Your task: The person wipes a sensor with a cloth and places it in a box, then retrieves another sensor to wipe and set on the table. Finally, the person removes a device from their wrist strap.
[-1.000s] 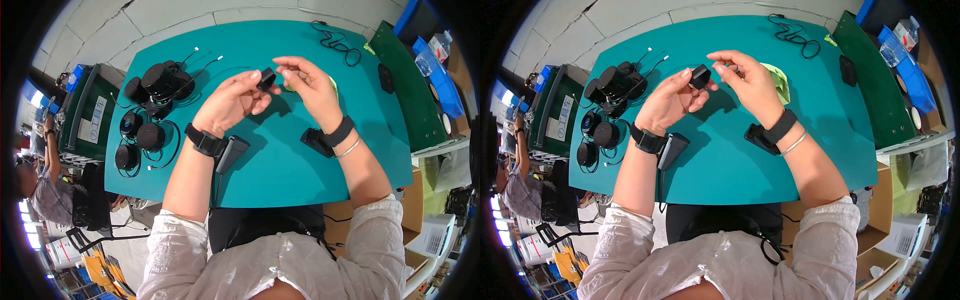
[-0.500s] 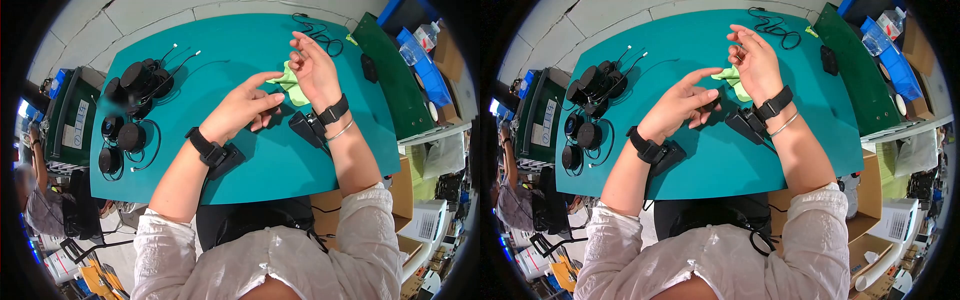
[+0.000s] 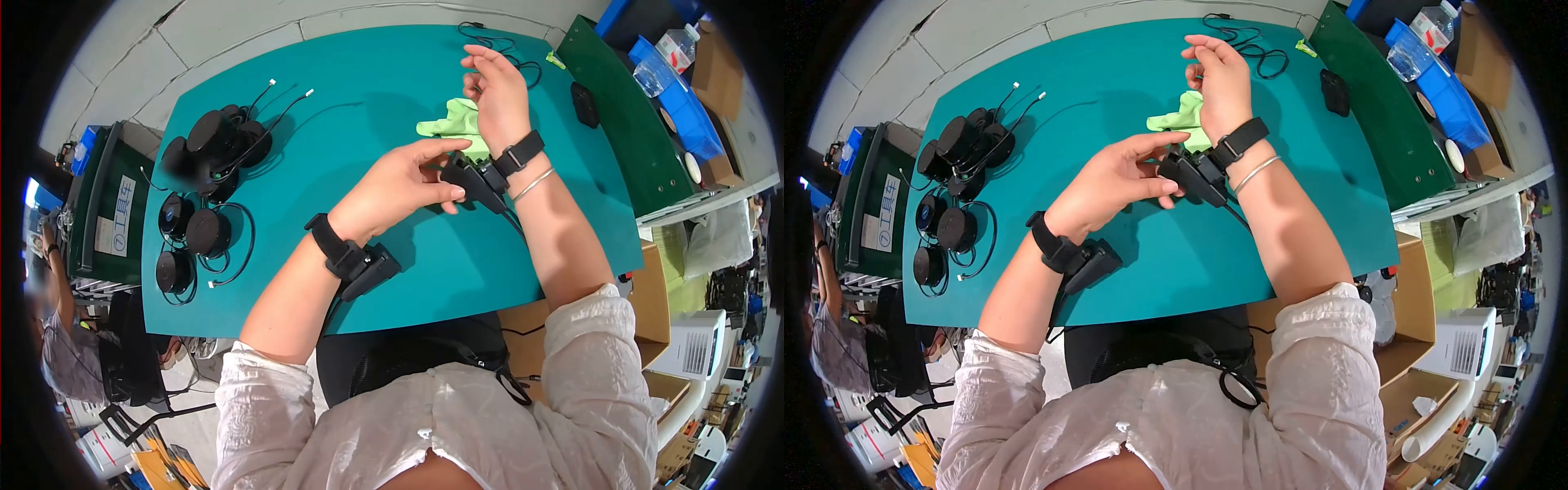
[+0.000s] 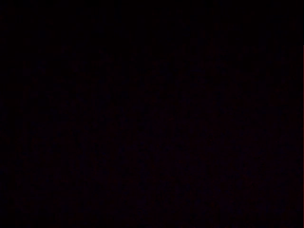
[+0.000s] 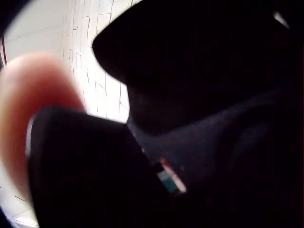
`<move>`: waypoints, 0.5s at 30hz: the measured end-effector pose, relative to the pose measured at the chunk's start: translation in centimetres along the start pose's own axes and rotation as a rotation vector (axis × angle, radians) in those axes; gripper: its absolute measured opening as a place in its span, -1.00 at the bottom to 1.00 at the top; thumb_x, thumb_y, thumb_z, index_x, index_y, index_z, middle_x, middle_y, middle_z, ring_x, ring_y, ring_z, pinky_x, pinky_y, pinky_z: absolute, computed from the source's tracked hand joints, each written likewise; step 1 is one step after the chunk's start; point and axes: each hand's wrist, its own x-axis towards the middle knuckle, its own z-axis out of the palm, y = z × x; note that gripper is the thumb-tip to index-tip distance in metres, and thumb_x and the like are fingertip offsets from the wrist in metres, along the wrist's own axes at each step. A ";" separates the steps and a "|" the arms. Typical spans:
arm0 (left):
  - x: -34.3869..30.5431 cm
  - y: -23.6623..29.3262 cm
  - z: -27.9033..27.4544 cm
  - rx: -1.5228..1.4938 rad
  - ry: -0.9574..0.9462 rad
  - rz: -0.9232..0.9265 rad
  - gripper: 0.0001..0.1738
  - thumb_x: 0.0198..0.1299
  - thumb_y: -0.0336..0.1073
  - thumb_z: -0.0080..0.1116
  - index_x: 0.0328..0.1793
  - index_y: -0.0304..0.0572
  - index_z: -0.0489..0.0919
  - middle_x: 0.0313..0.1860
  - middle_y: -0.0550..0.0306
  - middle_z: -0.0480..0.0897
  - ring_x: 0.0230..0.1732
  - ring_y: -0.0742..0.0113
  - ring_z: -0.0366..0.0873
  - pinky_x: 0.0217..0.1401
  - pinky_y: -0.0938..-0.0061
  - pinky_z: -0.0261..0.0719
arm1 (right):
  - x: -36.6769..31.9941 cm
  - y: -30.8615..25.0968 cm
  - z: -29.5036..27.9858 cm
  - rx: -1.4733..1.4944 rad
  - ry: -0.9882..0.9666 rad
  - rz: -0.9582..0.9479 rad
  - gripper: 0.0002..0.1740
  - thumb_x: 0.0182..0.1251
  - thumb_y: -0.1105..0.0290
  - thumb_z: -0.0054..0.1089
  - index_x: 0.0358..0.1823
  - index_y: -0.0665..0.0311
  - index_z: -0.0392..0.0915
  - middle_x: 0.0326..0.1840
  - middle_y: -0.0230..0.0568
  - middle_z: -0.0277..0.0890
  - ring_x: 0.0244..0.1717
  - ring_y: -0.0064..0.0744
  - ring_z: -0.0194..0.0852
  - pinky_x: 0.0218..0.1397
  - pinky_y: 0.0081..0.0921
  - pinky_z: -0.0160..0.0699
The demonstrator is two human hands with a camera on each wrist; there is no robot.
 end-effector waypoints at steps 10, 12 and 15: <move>-0.1 -0.5 1.0 0.508 0.134 0.036 -0.28 0.18 -0.50 0.28 0.48 -0.25 0.30 -0.09 0.10 0.56 -0.25 0.44 0.57 -0.16 0.57 0.56 | 0.0 0.8 0.6 -0.152 -0.002 -0.037 -0.79 0.38 0.50 -0.03 -0.09 0.29 0.59 -0.28 -0.32 0.56 -0.48 -0.62 0.35 -0.40 -0.65 0.30; -0.2 -0.8 1.1 0.623 0.165 0.169 -0.24 0.18 -0.45 0.31 0.51 -0.25 0.26 -0.03 0.08 0.55 -0.20 0.42 0.56 -0.12 0.55 0.56 | 0.2 0.7 0.8 -0.171 0.001 -0.057 -0.78 0.38 0.45 0.01 -0.03 0.29 0.58 -0.24 -0.37 0.55 -0.45 -0.63 0.35 -0.35 -0.65 0.32; -0.1 -0.5 1.1 0.744 0.187 0.204 -0.17 0.18 -0.30 0.35 0.53 -0.29 0.20 0.08 -0.01 0.52 -0.08 0.33 0.55 -0.01 0.49 0.55 | 0.2 0.5 1.9 -0.182 0.010 -0.133 -0.79 0.38 0.47 0.00 -0.07 0.30 0.60 -0.26 -0.36 0.56 -0.45 -0.64 0.35 -0.36 -0.65 0.31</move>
